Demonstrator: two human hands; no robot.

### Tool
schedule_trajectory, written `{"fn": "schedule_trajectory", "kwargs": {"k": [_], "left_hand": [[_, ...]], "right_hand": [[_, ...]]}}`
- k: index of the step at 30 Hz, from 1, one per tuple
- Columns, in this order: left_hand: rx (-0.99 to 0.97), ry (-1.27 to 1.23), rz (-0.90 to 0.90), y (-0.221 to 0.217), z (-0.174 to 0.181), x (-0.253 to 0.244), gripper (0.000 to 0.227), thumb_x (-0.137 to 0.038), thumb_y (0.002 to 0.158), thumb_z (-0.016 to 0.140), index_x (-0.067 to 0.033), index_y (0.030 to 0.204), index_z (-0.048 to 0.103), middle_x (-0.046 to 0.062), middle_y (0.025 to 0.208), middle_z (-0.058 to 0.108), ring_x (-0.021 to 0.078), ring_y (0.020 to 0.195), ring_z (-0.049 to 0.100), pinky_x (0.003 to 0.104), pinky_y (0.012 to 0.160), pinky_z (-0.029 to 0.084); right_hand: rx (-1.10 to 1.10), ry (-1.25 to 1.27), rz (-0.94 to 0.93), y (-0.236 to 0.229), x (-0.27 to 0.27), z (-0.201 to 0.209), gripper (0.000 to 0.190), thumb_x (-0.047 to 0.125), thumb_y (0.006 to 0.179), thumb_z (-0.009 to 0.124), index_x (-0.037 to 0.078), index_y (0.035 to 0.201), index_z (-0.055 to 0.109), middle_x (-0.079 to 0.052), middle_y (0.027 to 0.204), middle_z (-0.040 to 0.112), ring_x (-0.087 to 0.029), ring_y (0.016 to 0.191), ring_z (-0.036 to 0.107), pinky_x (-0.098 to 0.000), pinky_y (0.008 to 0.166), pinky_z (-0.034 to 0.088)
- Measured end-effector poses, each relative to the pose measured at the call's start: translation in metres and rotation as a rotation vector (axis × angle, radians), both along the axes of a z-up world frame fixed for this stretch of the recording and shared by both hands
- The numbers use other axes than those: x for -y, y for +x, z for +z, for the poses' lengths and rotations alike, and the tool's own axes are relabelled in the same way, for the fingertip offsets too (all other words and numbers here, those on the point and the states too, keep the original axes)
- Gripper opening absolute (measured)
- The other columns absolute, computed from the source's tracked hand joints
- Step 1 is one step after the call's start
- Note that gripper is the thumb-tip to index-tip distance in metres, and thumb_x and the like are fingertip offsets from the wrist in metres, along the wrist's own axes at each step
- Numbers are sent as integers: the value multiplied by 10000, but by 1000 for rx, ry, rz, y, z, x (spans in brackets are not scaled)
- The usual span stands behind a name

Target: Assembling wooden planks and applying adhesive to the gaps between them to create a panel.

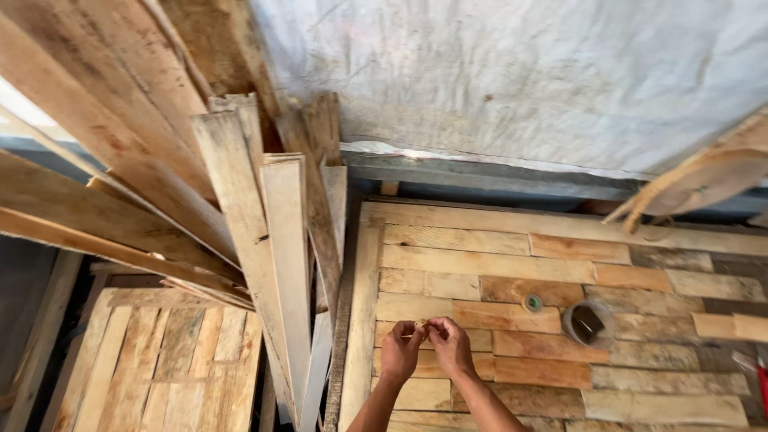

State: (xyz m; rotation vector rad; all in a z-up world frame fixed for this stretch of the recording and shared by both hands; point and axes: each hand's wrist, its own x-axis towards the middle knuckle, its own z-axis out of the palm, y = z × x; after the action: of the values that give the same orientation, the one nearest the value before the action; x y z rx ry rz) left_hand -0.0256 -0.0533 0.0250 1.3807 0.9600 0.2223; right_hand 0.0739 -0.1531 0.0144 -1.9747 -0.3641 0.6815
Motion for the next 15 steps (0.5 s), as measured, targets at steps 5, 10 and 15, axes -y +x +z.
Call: {"fn": "schedule_trajectory", "kwargs": {"k": [5,10,15], "left_hand": [[2,12,-74,0,14,20,307,-303,925,732,-12,1024,726,85,940,812,166,854,794,312,748,599],[30,-17,-122,6,9,48,311,-309,941,723,-10,1026,721,84,937,809,155,891,788,311,769,601],[-32,-67,-143,20,11,71,309,-320,931,726,-27,1028,742,72,950,805,151,912,783,305,783,596]], "right_hand": [[7,-12,-37,-5,38,1,151,112,965,663,21,1061,735,-37,850,755,-110,750,666,-272,690,560],[-89,37,-81,-4,71,2,174,128,994,643,14,1083,738,-54,852,728,-123,752,637,-286,686,546],[-124,34,-121,9,93,15,269,245,1019,591,41,1147,713,-13,908,740,-118,811,696,-289,722,587]]}}
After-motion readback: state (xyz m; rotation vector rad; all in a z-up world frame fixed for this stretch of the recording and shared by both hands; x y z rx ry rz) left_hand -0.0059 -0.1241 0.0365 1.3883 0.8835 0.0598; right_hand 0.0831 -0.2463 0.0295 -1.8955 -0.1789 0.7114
